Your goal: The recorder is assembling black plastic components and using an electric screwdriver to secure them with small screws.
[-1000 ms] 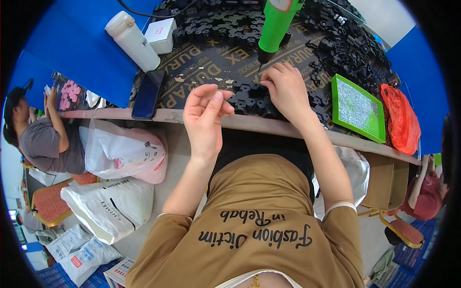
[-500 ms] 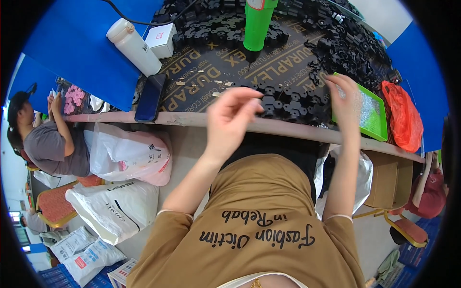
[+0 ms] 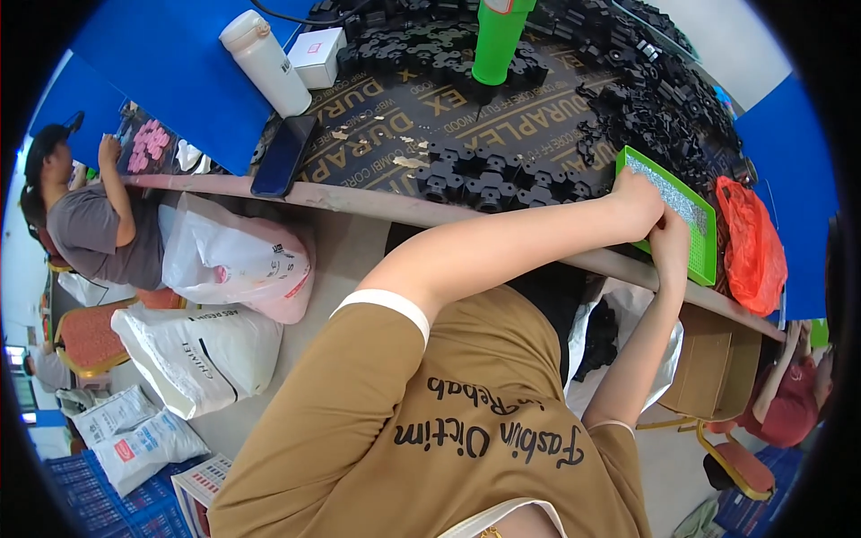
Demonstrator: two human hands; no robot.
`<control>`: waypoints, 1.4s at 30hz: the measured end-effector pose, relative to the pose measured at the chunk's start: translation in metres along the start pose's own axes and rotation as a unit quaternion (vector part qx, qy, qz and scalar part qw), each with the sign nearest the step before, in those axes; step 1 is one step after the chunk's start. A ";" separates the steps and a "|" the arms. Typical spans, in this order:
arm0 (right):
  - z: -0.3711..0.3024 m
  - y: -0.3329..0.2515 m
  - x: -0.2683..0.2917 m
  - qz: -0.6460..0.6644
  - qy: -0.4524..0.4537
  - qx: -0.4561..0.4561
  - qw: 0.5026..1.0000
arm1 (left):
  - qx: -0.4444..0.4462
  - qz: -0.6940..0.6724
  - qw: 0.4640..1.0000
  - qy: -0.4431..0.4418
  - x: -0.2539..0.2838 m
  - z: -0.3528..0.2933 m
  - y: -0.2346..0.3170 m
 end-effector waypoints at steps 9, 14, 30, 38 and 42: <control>-0.005 0.010 -0.004 0.042 0.052 -0.059 0.996 | 0.039 -0.067 0.993 0.088 0.005 -0.005 -0.011; -0.005 0.015 -0.005 0.071 0.038 -0.047 0.996 | 0.039 -0.200 0.963 0.175 0.024 -0.055 -0.036; -0.016 -0.054 -0.008 0.379 -0.015 -0.029 0.925 | 0.165 -0.154 0.904 0.364 0.048 -0.247 -0.131; -0.035 -0.103 -0.031 0.431 -0.092 -0.029 0.897 | 0.129 -0.079 0.920 0.362 0.050 -0.240 -0.122; -0.037 -0.120 -0.041 0.423 -0.118 -0.019 0.898 | 0.117 -0.051 0.926 0.355 0.050 -0.239 -0.120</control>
Point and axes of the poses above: each hand's wrist, its own z-axis towards the middle knuckle, its own x-axis out of the back of the hand, y = z × x, the point moved 5 cm from there along z, towards the middle knuckle, and after that the axes turned 1 degree about -z, right-handed, at the moved point
